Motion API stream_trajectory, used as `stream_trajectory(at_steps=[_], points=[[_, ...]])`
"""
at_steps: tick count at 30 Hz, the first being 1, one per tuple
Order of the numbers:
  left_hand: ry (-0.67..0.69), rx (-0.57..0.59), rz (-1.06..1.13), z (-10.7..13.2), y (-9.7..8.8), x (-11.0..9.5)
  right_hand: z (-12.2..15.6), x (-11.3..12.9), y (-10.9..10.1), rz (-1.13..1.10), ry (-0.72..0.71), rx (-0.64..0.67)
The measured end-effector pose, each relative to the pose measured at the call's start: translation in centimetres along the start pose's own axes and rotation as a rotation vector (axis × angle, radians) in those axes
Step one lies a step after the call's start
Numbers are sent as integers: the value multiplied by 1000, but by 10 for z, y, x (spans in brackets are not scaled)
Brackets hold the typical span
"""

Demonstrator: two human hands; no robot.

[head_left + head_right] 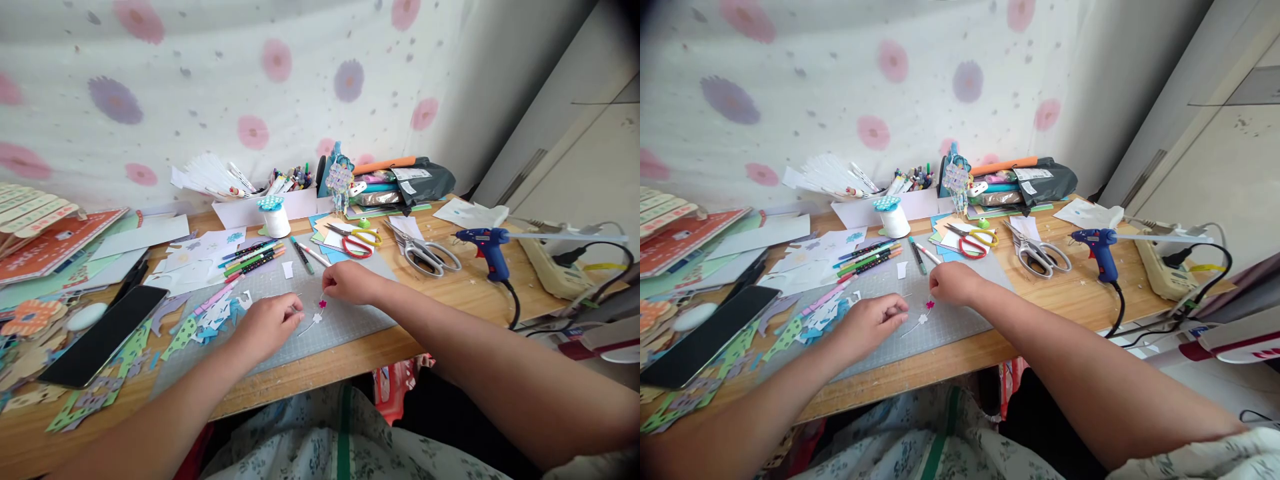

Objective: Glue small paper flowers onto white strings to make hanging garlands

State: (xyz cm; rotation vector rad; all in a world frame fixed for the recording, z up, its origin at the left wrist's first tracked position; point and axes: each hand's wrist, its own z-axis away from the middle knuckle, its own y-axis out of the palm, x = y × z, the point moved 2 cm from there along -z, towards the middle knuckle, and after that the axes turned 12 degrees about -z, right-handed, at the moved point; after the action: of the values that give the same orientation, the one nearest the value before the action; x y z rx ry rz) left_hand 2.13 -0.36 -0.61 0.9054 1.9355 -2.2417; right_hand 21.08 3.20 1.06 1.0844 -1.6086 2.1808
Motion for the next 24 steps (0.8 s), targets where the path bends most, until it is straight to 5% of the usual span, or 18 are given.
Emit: stream_trajectory(at_steps=[10, 24], points=[[410, -113, -344, 16, 13, -10, 3, -2, -5, 0, -107, 53], [471, -23, -474, 13, 6, -14, -4, -20, -2, 181, -54, 30]])
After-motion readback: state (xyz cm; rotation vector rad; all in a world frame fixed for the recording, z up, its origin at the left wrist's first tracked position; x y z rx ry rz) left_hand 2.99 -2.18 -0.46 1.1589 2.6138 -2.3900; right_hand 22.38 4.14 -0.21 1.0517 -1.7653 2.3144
